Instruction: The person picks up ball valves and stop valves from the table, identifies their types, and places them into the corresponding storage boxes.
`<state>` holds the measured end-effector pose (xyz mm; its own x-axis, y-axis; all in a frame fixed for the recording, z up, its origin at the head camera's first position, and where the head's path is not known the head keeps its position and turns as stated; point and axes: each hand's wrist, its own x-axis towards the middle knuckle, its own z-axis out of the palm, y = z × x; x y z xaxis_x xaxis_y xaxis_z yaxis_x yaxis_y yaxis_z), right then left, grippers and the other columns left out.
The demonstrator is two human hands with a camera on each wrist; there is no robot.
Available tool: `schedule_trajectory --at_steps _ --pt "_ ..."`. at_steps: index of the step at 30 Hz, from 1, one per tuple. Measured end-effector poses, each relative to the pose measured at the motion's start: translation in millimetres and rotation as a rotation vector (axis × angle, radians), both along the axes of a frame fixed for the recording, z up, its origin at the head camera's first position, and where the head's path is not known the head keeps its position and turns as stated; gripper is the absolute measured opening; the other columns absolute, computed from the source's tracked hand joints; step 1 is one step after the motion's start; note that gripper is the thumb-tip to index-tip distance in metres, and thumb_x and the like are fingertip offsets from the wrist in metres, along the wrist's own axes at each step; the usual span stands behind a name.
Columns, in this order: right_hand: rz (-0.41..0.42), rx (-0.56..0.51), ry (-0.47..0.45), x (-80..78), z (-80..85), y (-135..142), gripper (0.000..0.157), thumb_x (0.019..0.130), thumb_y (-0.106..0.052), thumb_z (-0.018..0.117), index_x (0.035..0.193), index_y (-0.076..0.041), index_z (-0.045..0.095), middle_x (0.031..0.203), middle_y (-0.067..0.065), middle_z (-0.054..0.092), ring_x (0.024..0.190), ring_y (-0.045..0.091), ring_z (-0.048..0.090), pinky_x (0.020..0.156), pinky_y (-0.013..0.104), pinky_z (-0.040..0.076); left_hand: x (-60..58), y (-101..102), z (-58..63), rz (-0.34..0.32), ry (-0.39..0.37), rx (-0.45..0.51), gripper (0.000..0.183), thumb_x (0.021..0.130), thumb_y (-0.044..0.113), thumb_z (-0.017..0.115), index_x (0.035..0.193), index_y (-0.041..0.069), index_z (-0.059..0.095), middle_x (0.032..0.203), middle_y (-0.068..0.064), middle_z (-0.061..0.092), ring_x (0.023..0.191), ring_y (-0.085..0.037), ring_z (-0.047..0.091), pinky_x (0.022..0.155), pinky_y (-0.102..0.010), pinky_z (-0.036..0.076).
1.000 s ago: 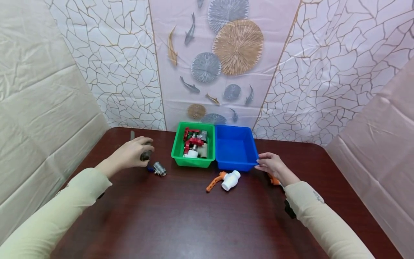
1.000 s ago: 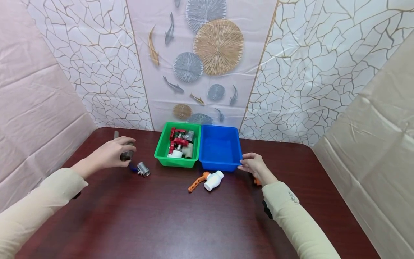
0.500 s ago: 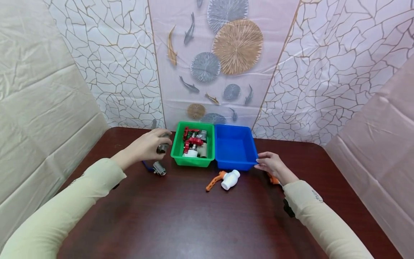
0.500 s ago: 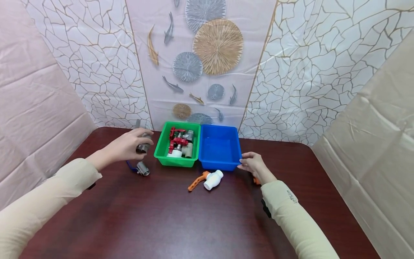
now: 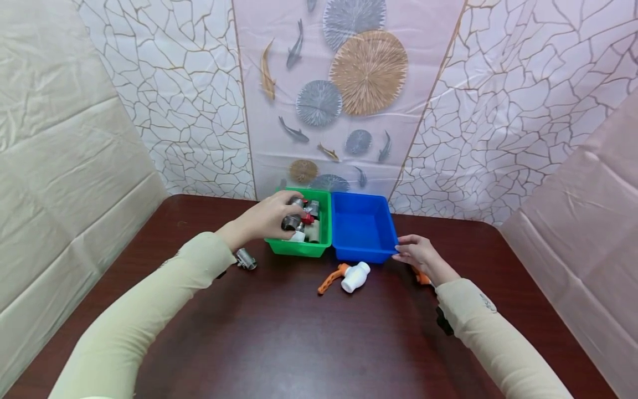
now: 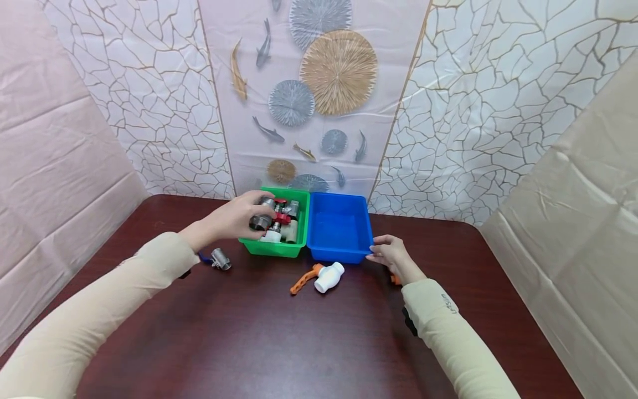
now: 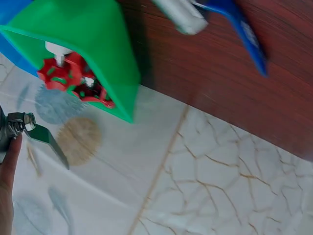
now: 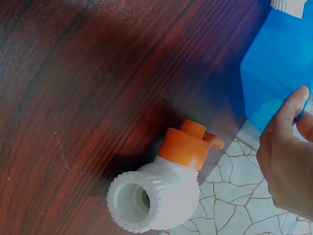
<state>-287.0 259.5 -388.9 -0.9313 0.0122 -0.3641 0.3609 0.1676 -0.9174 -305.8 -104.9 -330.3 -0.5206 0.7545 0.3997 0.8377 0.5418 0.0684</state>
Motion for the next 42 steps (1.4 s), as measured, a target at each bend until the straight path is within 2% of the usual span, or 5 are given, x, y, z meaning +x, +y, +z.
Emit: schedule_trajectory --at_steps 8,22,29,36,42 --pt "-0.015 0.006 0.009 0.0 -0.7 0 0.044 0.09 -0.001 0.043 0.131 0.007 0.028 0.12 0.022 0.039 0.078 0.012 0.056 0.09 0.037 0.042 -11.6 38 -1.8 -0.013 -0.093 0.054 0.028 0.071 0.02 0.066 0.098 0.02 0.058 0.125 -0.009 0.042 0.111 -0.025 0.042 0.084 -0.038 0.044" --pt "-0.016 -0.004 0.018 2.0 -0.4 5 0.041 0.089 0.001 0.044 0.127 0.008 0.032 0.104 0.015 0.045 0.071 0.011 0.058 0.086 0.036 0.046 -33.9 98 -11.7 0.004 -0.289 0.108 0.03 0.073 0.025 0.067 0.101 0.021 0.056 0.125 -0.005 0.039 0.102 -0.018 0.044 0.076 -0.029 0.045" --pt "-0.013 0.008 0.03 2.0 -2.2 3 0.041 0.088 0.001 0.046 0.126 0.008 0.033 0.104 0.017 0.045 0.068 0.011 0.061 0.088 0.037 0.045 -45.3 123 -21.4 0.009 -0.331 0.124 0.034 0.072 0.025 0.068 0.103 0.021 0.057 0.118 -0.002 0.039 0.096 -0.016 0.043 0.074 -0.027 0.045" --pt "-0.004 0.029 0.033 3.1 -1.8 4 0.039 0.089 0.0 0.045 0.125 0.009 0.034 0.107 0.02 0.045 0.068 0.011 0.06 0.091 0.04 0.042 -57.8 138 -32.1 0.045 -0.439 0.086 0.033 0.071 0.023 0.071 0.101 0.02 0.057 0.113 -0.002 0.037 0.09 -0.017 0.045 0.07 -0.026 0.045" --pt "-0.026 0.048 0.028 1.5 -0.8 2 0.037 0.089 -0.001 0.045 0.124 0.008 0.037 0.112 0.024 0.044 0.066 0.011 0.06 0.093 0.042 0.04 -67.7 151 -35.8 0.075 -0.439 0.015 0.032 0.071 0.027 0.07 0.099 0.02 0.058 0.115 -0.004 0.038 0.087 -0.016 0.047 0.071 -0.026 0.045"
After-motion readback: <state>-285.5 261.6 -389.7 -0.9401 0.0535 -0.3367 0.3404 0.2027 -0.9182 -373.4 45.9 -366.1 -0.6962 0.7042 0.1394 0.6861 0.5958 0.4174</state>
